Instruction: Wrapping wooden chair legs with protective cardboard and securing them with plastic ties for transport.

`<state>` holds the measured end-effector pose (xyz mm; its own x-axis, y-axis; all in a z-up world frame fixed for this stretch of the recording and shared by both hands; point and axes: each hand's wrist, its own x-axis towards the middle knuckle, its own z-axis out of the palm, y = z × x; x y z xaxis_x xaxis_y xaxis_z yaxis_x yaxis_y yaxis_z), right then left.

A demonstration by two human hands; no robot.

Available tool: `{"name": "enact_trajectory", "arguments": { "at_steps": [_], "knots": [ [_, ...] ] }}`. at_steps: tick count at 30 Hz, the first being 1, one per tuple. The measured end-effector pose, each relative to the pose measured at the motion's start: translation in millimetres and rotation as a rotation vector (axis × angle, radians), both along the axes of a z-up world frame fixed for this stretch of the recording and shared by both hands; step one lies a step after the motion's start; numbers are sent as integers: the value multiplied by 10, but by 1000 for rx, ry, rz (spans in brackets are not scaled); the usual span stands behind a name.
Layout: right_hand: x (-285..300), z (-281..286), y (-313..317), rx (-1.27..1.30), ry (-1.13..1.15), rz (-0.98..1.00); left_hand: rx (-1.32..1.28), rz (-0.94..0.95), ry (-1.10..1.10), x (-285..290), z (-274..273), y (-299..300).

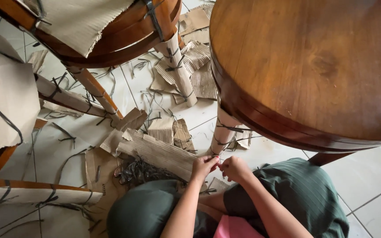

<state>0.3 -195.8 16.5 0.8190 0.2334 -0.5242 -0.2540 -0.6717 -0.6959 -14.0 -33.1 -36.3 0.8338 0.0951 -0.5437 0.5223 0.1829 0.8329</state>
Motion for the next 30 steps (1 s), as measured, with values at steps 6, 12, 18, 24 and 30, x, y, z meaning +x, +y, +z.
{"name": "enact_trajectory", "arguments": {
  "at_steps": [6, 12, 18, 24, 30],
  "knots": [
    [45, 14, 15, -9, 81, -72, -15, 4, 31, 26, -107, 5],
    [-35, -96, 53, -10, 9, -32, -12, 23, 8, 35, -171, 35],
    [-32, -162, 144, 67, 113, 4, 118, -48, 30, 20, 190, 50],
    [56, -112, -5, 420, 287, -450, 47, -26, 113, 74, -249, -12],
    [44, -280, 0, 503, 183, -586, -33, -29, 188, 158, -857, -17]
  ]
}}
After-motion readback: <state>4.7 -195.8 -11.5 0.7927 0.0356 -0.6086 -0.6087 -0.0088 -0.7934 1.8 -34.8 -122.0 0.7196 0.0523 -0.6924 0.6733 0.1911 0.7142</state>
